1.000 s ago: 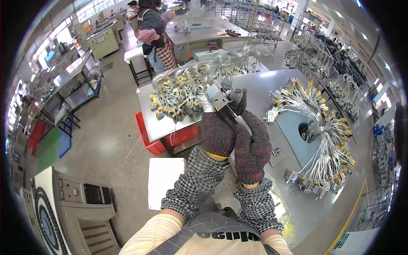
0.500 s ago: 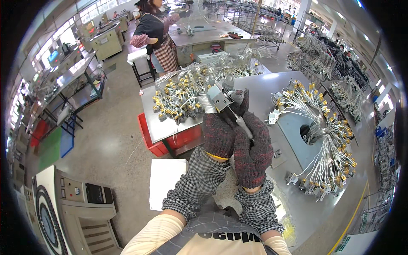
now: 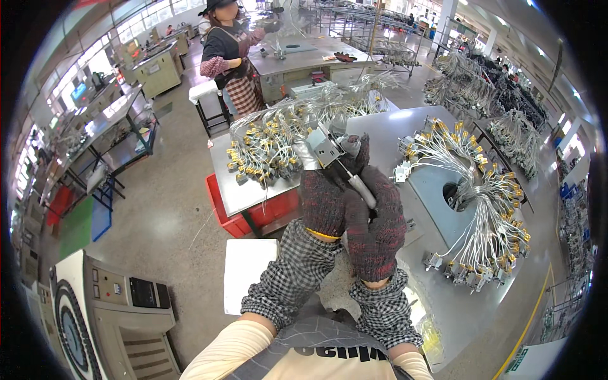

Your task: Assemble electrical wire components by crimping and organizing them at a production workstation.

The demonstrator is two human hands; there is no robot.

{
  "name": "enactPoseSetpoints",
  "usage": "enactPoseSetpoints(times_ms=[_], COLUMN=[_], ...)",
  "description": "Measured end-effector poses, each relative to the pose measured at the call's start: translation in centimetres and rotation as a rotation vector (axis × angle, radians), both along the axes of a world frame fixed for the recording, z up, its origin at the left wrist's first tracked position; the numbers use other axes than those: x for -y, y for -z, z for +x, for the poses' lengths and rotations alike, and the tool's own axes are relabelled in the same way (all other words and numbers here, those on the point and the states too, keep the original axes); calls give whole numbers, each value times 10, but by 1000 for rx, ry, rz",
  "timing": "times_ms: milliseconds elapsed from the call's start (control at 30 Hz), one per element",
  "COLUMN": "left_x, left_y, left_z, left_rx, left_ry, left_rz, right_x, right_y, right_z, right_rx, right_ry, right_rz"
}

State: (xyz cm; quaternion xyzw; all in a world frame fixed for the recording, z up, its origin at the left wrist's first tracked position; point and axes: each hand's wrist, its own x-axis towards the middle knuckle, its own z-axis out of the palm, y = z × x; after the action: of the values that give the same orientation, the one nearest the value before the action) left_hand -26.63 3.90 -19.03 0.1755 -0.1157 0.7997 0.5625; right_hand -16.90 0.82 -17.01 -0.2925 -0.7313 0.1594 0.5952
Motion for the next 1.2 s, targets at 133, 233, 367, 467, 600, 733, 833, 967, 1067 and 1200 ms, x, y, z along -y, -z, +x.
enactPoseSetpoints(times_ms=[133, 233, 367, 467, 600, 733, 833, 967, 1067, 1200], left_x=[6, 4, 3, 17, 14, 2, 2, -3, 3, -1], left_y=[-12, -7, 0, -22, -12, 4, -2, -10, -31, -45], left_z=[8, 10, 3, 9, 10, 6, 4, 8, 18, 25], left_rx=[-6, -46, -76, 39, 67, 45, 123, -117, -89, -23], left_ry=[-53, -149, 4, 70, 30, 107, 176, 24, -43, 42], left_rz=[-65, 5, 95, -120, -134, 161, 122, -28, -116, -153], right_x=[9, 2, 6, 6, 6, 6, 4, 4, 2, -1], right_y=[-4, -1, -3, -1, -1, 4, -5, -8, -7, -15], right_z=[2, 6, 6, 10, 7, 11, 13, 13, 15, 15], right_rx=[-64, 24, -21, -8, 45, 13, 49, -51, -73, -84], right_ry=[-46, 5, -17, -10, 11, -38, -2, 9, -8, 80], right_rz=[-120, 18, 11, 19, 30, -15, 69, 67, 59, 119])
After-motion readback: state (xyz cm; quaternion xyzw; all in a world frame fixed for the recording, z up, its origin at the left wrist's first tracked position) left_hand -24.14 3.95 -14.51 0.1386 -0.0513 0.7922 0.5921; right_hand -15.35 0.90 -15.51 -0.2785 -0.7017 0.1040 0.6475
